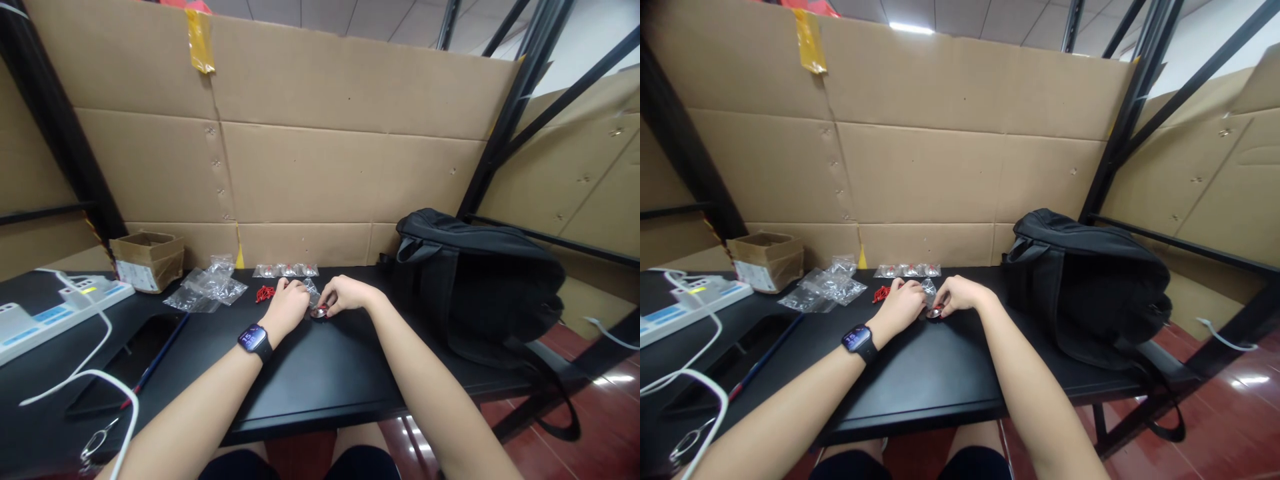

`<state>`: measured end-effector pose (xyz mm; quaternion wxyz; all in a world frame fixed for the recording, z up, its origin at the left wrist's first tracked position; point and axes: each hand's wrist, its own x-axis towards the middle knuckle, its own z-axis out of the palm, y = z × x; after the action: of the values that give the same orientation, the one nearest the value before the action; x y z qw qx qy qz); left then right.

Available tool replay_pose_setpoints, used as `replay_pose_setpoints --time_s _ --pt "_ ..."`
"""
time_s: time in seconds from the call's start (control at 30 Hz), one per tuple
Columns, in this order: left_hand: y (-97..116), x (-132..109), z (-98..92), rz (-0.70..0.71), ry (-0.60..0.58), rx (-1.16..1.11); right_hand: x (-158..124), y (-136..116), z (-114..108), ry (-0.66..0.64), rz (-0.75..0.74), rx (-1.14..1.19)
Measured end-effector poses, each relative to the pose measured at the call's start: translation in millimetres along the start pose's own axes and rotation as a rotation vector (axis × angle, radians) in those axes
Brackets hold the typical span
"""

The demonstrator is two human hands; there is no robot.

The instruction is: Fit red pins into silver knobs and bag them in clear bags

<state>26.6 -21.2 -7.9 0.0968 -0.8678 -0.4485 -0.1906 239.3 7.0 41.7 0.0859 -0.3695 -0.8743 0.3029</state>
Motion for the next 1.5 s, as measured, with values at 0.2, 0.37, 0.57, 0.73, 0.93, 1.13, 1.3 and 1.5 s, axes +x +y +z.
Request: replay_pose_setpoints --time_s 0.2,0.37,0.57,0.73,0.93,1.13,1.3,1.5 --pt "1 -1 -1.7 -0.013 -0.007 0.016 -1 -2 -1 -0.003 0.006 0.009" --pt "0 0 -1.2 -0.042 -0.019 0.005 0 -1 0 -0.009 0.018 -0.008" --pt "2 3 2.4 -0.06 -0.048 0.008 2 2 1 -0.01 0.014 0.008" --pt "6 1 2.8 -0.044 -0.032 0.044 1 0 1 -0.007 0.029 0.031" --pt "9 -1 2.9 -0.072 -0.041 0.069 1 -1 0 -0.021 0.01 0.015" --pt "2 -3 0.1 -0.127 -0.032 0.006 2 -5 3 0.018 0.03 -0.023" --pt "1 -3 -3.9 -0.159 -0.023 -0.039 5 -11 8 0.168 -0.004 -0.158" --pt "-5 -7 -4.9 -0.138 -0.073 -0.114 10 -9 14 0.278 -0.025 -0.247"
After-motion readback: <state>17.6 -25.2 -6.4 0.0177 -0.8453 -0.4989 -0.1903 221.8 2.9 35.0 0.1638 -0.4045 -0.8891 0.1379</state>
